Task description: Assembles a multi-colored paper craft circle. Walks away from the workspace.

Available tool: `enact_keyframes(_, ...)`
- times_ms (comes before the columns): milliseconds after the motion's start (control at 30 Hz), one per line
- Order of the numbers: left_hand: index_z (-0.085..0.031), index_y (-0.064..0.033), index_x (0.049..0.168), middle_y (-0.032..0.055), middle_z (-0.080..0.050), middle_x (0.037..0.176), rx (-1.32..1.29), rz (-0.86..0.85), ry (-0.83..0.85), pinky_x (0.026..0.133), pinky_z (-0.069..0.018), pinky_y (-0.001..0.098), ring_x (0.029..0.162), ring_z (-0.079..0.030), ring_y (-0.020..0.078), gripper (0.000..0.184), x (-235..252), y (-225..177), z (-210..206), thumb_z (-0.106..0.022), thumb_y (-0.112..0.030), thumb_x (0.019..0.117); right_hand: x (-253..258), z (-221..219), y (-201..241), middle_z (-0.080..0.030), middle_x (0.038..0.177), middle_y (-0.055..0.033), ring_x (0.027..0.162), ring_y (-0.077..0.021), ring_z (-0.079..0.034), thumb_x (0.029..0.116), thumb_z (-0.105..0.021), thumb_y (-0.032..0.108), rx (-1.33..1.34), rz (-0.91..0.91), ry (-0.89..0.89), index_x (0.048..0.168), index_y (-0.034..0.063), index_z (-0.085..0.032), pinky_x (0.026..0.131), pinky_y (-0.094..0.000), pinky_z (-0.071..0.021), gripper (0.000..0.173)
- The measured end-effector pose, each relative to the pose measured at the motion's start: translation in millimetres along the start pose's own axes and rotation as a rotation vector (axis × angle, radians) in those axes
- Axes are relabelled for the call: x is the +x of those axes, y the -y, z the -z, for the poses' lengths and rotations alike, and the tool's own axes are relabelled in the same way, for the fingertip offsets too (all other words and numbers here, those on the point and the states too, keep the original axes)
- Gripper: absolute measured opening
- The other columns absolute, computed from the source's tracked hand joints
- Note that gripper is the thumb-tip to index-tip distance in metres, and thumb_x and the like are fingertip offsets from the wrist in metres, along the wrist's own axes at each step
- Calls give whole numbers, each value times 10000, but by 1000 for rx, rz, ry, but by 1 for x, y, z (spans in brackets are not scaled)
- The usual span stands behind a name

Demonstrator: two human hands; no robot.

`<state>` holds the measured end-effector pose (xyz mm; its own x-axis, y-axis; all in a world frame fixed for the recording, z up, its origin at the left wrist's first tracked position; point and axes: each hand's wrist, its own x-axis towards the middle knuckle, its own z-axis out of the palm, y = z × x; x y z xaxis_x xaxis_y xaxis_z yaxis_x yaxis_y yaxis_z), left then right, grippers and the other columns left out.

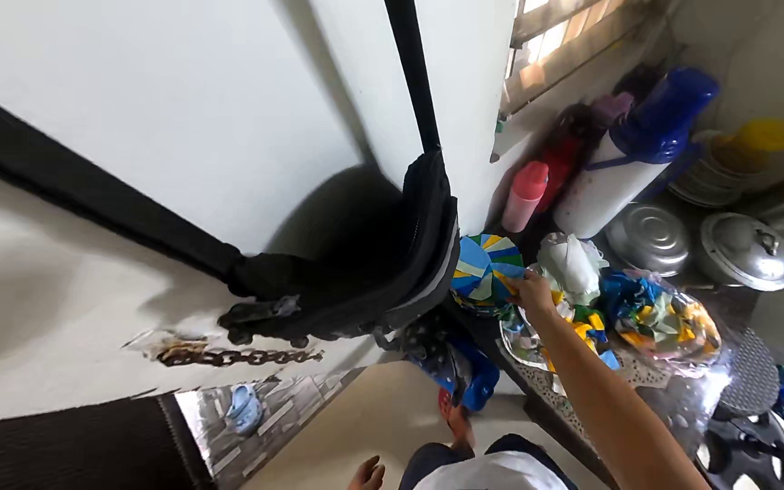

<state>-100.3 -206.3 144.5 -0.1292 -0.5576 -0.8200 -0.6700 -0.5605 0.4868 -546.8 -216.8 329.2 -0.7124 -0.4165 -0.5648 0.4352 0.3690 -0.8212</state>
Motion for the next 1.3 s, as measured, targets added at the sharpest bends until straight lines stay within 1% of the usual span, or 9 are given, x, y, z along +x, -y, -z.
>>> enact_keyframes(233, -475, 68, 1452, 314, -566, 1383, 27, -61, 55, 997, -485, 563, 1202, -606, 421, 436, 16, -33, -10, -528, -135, 1070, 3, 5, 2, -656, 1199, -232, 931, -286, -704, 956, -715, 102, -309, 46, -27, 1401, -6, -521, 775, -417, -599, 498)
enact_keyframes(400, -492, 65, 1438, 305, -572, 1384, 49, -89, 65, 982, -496, 558, 1184, -621, 409, 425, 20, -41, -15, -543, -130, 1065, -13, 4, 16, -536, 1455, -253, 1351, -416, -515, 994, -663, 261, -899, 358, -106, 1463, 29, -535, 1103, -567, -424, 539)
enact_keyframes(533, -488, 72, 1437, 315, -568, 1379, 85, -72, 83, 988, -489, 569, 1191, -610, 423, 421, 21, -38, -15, -539, -118, 1064, -6, -20, 13, -441, 1572, -223, 1489, -425, -353, 1033, -591, 254, -1024, 589, 69, 1457, 107, -586, 1193, -600, -295, 448)
enact_keyframes(633, -477, 76, 1442, 319, -566, 1373, 103, -46, 86, 977, -490, 562, 1187, -605, 419, 425, 18, -33, -14, -533, -116, 1067, 3, -35, 4, -347, 1648, -171, 1543, -396, -259, 1069, -520, 244, -1117, 561, 155, 1529, 179, -511, 1215, -604, -235, 465)
enact_keyframes(900, -494, 69, 1433, 308, -582, 1359, 153, -91, 103, 977, -493, 554, 1173, -615, 408, 416, 13, -39, -21, -535, -127, 1068, 17, -26, -29, -343, 1653, -159, 1539, -403, -268, 1059, -545, 226, -1040, 602, 141, 1546, 181, -479, 1213, -600, -253, 493)
enact_keyframes(1000, -564, 101, 1353, 302, -623, 1307, 184, -379, 44, 1034, -485, 542, 1201, -619, 401, 369, 9, -91, -36, -540, -110, 1052, 16, -26, -32, -361, 1644, -157, 1533, -401, -284, 1053, -554, 219, -1019, 626, 123, 1535, 181, -496, 1207, -598, -262, 487)
enact_keyframes(1133, -506, 100, 1415, 284, -565, 1412, 85, -663, 6, 1114, -444, 480, 1312, -562, 354, 438, -8, -219, -65, -496, -187, 1086, 9, -24, -17, -357, 1646, -157, 1540, -399, -267, 1050, -564, 222, -1000, 620, 151, 1539, 188, -492, 1217, -610, -232, 495)
enact_keyframes(1200, -405, 87, 1499, 278, -460, 1525, -16, -702, 33, 1155, -405, 476, 1409, -475, 340, 517, -20, -279, -79, -464, -233, 1097, 5, -18, -10, -388, 1628, -160, 1531, -404, -284, 1045, -559, 245, -931, 650, 94, 1510, 184, -536, 1211, -621, -229, 469)
enact_keyframes(1300, -280, -22, 1604, 180, -247, 1680, -198, -541, 117, 1221, -262, 541, 1543, -259, 312, 598, -27, -343, -96, -366, -368, 1124, 1, -5, -6, -427, 1589, -213, 1507, -419, -327, 1057, -542, 272, -641, 580, -60, 1449, 86, -589, 1209, -606, -267, 436)
